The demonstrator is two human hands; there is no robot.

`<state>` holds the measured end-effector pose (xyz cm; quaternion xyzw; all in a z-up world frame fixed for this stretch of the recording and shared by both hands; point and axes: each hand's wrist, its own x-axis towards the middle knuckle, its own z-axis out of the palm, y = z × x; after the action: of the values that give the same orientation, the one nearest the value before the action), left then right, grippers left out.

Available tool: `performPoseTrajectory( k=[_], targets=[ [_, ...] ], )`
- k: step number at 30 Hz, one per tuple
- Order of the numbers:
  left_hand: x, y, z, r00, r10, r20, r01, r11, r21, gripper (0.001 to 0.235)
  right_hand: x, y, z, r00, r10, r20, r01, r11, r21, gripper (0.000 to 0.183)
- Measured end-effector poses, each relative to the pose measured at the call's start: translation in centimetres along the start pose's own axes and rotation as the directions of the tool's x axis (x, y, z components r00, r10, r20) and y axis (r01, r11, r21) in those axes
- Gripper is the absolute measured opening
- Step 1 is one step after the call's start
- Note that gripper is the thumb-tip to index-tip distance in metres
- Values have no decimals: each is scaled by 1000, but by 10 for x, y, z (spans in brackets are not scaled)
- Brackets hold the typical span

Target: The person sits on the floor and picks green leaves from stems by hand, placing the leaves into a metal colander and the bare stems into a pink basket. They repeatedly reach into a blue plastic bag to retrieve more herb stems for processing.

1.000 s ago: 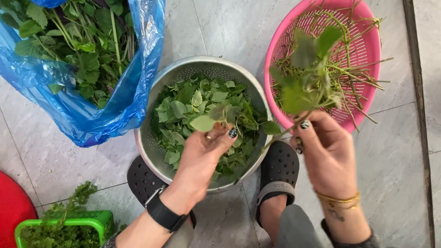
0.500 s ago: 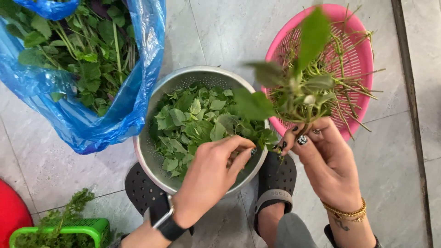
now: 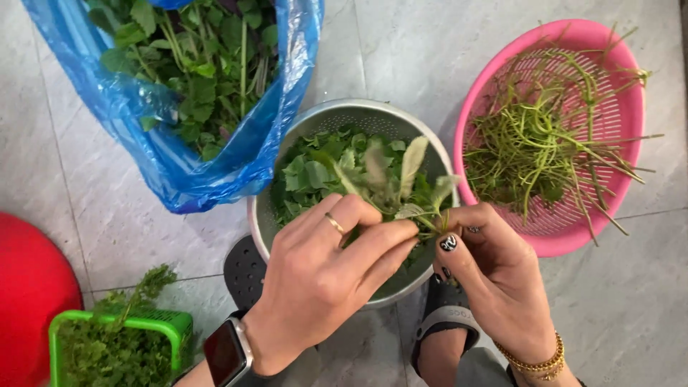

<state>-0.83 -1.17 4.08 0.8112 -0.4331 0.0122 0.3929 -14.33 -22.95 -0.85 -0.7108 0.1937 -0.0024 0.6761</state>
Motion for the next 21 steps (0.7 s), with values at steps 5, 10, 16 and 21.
performPoseTrajectory(
  k=[5,10,16,21],
  targets=[
    [-13,-13,-1,998,-61,20,62,997,-48,14,2,0,11,999,-1,35,1,1000,-5,15],
    [-24,-25,-1,991,-81,109,85,996,-33,21,0,5,18,999,5,45,-6,1000,28,15],
    [-29,-28,-2,990,-82,114,80,997,17,6,-4,14,24,994,104,23,-104,995,-5,16],
    [-36,-30,0,993,-77,90,73,996,55,7,-1,9,32,963,266,-49,-269,958,-96,18]
  ],
)
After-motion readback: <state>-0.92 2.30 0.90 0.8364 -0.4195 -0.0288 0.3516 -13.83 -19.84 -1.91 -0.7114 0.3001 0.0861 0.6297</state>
